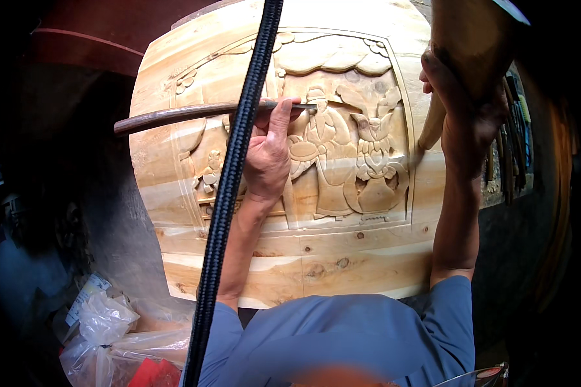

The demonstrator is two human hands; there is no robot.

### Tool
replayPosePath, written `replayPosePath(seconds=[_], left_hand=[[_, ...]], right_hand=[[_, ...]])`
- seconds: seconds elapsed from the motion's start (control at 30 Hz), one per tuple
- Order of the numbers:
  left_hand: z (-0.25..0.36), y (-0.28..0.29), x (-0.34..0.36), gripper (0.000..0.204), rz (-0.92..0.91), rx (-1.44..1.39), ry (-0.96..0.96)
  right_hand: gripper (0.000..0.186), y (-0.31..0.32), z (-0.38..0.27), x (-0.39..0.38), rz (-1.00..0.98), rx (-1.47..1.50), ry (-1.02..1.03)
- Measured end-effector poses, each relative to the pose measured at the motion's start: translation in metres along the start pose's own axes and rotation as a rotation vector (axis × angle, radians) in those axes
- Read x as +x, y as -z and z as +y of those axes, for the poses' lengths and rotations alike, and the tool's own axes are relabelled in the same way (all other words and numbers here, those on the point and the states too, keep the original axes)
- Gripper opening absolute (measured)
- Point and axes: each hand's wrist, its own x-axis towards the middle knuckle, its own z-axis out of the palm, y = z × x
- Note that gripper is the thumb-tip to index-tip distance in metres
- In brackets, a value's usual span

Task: The person carves a decorative relief into a wooden board using a chisel and a wooden mallet, striking the chisel to remove wood chips and then refining the details with a hand-held carving tool.

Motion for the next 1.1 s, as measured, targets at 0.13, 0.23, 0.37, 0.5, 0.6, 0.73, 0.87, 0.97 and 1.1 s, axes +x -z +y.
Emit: replayPosePath(seconds=[0.13, 0.23, 0.37, 0.5, 0.6, 0.73, 0.87, 0.97, 1.1], left_hand=[[-0.004, 0.003, 0.001, 0.012, -0.036, 0.024, -0.016], [-0.008, -0.001, 0.000, 0.011, -0.022, 0.014, -0.023], [-0.006, 0.004, 0.000, 0.010, -0.028, 0.102, -0.023], [-0.006, 0.005, 0.002, 0.012, -0.024, 0.170, -0.090], [-0.002, 0.003, 0.001, 0.013, -0.041, 0.183, -0.095], [-0.003, -0.001, 0.001, 0.017, -0.045, 0.324, -0.146], [-0.006, -0.001, -0.002, 0.013, -0.041, 0.220, -0.204], [-0.006, -0.002, -0.003, 0.014, -0.006, 0.192, -0.253], [-0.006, 0.001, -0.003, 0.013, 0.016, 0.243, -0.304]], right_hand=[[0.025, -0.006, -0.001, 0.004, -0.075, -0.079, 0.001], [0.043, -0.025, 0.010, 0.013, -0.115, -0.123, 0.171], [0.038, -0.072, -0.042, 0.042, -0.295, -0.361, 0.547], [0.035, -0.125, -0.067, 0.079, -0.411, -0.405, 0.897], [0.034, -0.137, -0.077, 0.081, -0.471, -0.448, 0.993], [0.033, -0.136, -0.089, 0.079, -0.508, -0.482, 1.057], [0.032, -0.142, -0.096, 0.074, -0.525, -0.473, 1.101], [0.031, -0.147, -0.100, 0.070, -0.540, -0.468, 1.130], [0.030, -0.158, -0.105, 0.064, -0.553, -0.449, 1.173]])
